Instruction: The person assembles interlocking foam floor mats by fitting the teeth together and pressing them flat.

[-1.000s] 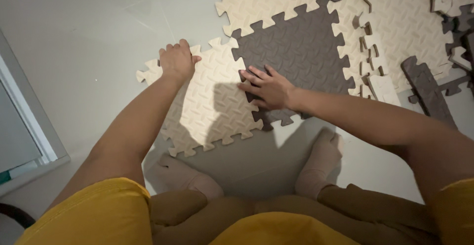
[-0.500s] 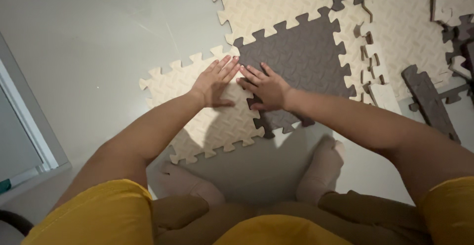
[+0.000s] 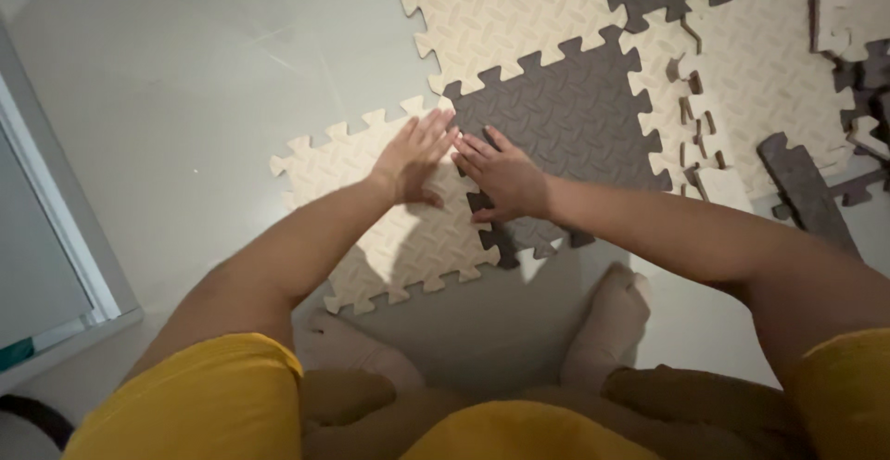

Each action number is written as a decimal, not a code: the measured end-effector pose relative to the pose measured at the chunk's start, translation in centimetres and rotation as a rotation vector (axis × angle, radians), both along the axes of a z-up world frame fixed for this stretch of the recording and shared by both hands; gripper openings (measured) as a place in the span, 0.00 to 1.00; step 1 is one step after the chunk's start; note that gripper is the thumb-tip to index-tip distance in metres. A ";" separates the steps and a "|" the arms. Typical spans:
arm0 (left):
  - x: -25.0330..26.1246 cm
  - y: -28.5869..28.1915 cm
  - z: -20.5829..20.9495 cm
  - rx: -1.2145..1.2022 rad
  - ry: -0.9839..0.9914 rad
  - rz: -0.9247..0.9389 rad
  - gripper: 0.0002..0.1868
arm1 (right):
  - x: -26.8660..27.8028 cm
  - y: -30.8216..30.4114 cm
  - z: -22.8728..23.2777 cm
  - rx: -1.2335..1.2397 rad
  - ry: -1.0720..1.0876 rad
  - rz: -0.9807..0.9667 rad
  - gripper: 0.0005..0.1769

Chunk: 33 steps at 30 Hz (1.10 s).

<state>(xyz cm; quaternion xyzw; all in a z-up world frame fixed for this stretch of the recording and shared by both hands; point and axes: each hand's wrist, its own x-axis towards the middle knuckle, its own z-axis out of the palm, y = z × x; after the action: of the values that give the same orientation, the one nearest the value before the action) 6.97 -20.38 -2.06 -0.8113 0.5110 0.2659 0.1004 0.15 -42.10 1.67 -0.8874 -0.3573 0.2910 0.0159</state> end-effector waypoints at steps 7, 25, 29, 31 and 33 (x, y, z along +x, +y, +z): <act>-8.8 3.9 -0.9 -0.376 0.156 -0.230 0.56 | 2.6 -2.4 -2.2 0.106 0.191 -0.022 0.49; -11.8 4.6 -0.3 -0.411 0.006 -0.597 0.58 | -3.3 -2.8 0.3 -0.218 0.091 0.351 0.59; -11.6 3.4 2.0 -0.048 0.288 -0.549 0.60 | -7.5 -4.1 -0.3 -0.100 0.117 0.398 0.54; -10.4 2.7 2.9 0.039 0.294 -0.525 0.62 | -7.9 -4.0 -0.9 -0.142 0.094 0.408 0.53; -10.0 3.1 3.1 0.002 0.330 -0.451 0.63 | -7.9 -3.6 -1.0 -0.250 0.098 0.451 0.54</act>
<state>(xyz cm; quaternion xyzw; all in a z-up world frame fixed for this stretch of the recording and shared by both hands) -3.02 -17.24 1.08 -0.6227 0.6877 0.3660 0.0732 -7.72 -45.74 0.62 -0.7651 -0.5062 0.3717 -0.1421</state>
